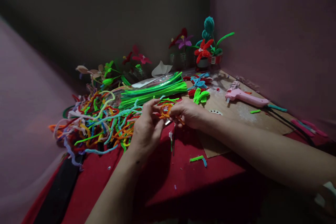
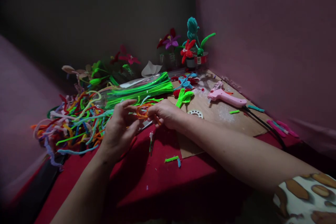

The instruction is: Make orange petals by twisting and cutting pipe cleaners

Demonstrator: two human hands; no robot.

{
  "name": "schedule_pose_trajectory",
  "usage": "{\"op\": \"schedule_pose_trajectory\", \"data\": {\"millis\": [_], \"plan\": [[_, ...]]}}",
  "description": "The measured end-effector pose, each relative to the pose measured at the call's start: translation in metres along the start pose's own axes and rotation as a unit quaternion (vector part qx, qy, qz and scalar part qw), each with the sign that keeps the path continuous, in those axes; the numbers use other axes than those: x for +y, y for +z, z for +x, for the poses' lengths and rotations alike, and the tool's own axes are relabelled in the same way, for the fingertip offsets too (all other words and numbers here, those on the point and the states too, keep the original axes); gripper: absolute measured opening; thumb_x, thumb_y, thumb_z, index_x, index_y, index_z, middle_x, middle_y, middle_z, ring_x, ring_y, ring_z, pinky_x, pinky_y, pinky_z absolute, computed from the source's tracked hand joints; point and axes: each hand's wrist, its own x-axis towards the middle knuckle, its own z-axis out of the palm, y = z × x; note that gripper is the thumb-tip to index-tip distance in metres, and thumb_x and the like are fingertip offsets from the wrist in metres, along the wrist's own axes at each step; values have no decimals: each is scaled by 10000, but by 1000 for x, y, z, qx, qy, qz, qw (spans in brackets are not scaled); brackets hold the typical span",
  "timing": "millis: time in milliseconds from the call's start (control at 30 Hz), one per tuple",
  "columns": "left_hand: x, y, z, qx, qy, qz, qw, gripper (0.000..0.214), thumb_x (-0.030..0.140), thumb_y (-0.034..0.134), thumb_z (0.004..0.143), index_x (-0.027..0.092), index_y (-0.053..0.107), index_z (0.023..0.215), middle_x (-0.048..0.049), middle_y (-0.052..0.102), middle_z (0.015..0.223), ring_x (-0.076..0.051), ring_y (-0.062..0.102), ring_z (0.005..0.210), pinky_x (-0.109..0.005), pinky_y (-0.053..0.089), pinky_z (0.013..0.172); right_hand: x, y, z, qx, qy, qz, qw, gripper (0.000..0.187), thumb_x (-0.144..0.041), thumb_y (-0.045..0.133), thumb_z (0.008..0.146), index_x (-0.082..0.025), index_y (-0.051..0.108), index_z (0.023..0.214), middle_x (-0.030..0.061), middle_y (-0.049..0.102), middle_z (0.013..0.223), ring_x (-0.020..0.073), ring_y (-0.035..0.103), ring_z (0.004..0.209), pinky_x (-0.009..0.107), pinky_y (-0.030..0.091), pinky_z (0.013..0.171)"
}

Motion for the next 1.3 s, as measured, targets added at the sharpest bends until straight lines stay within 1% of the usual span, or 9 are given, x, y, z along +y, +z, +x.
{"op": "schedule_pose_trajectory", "data": {"millis": [100, 200, 367, 533, 633, 733, 900, 1067, 1300], "plan": [[5, 0, 3, -46, -102, -171, 979, 346, 213, 594, 718, 197, 433, 1025, -23, 568, 899, -106, 582, 592, -198, 440, 470, -5, 3, -4, -22, 22, 70, 997, 17, -115, 558, 546, -116, 548, 532, 1, 520, 449, 66, 392, 349, 188, 251, 294], [5, 6, 3, -109, -149, -231, 955, 249, 265, 599, 716, 162, 505, 922, -4, 573, 747, -105, 546, 519, -199, 411, 432, -7, 4, -7, -27, 33, 71, 997, 81, -129, 575, 566, -124, 513, 513, -25, 461, 415, 47, 331, 322, 178, 180, 276], [-4, 12, -1, -65, -119, -130, 982, 150, 286, 594, 722, 137, 599, 722, -2, 580, 644, -88, 486, 518, -212, 404, 523, -7, 2, -7, -33, 92, 111, 989, 122, -108, 563, 588, -133, 472, 511, -42, 431, 413, 32, 312, 337, 154, 166, 289], [-9, 9, 0, -131, -103, -67, 984, 166, 198, 596, 682, 139, 563, 531, 22, 518, 511, -89, 451, 506, -206, 366, 521, -9, 2, -7, -57, 135, 157, 977, 115, -82, 529, 614, -127, 468, 527, -39, 444, 421, 22, 303, 337, 141, 162, 293], [-4, 2, 4, -120, -144, -125, 974, 89, 216, 619, 669, 137, 600, 635, 13, 566, 580, -94, 479, 525, -206, 377, 524, -9, 2, -7, -42, 122, 145, 981, 104, -73, 523, 618, -119, 483, 534, -39, 437, 412, 21, 298, 331, 146, 146, 289], [4, -1, 5, -99, -161, -177, 966, 192, 280, 652, 661, 139, 631, 790, 3, 595, 666, -86, 468, 519, -202, 373, 505, -8, 2, -7, -25, 121, 146, 982, 72, -57, 532, 609, -118, 509, 580, -44, 436, 412, 25, 329, 348, 143, 155, 301], [0, 4, 3, -84, -138, -120, 980, 157, 273, 577, 720, 138, 654, 745, 5, 579, 620, -91, 463, 532, -206, 378, 536, -7, 2, -7, -27, 146, 148, 978, 74, -86, 527, 628, -127, 483, 585, -50, 427, 415, 24, 326, 348, 145, 168, 313], [-15, 2, 5, -168, -118, -9, 979, 109, 159, 519, 693, 151, 609, 632, 25, 553, 532, -97, 480, 507, -206, 367, 530, -8, 4, -7, -12, 156, 136, 978, 131, -70, 528, 620, -143, 438, 560, -53, 410, 401, 22, 278, 337, 145, 140, 303], [-14, -1, 6, -270, -158, -38, 949, 142, 251, 541, 720, 144, 597, 647, 13, 545, 516, -107, 504, 486, -211, 380, 513, -5, 4, -5, -2, 114, 118, 986, 130, -62, 533, 599, -136, 443, 542, -46, 427, 415, 24, 289, 341, 144, 141, 294]]}}
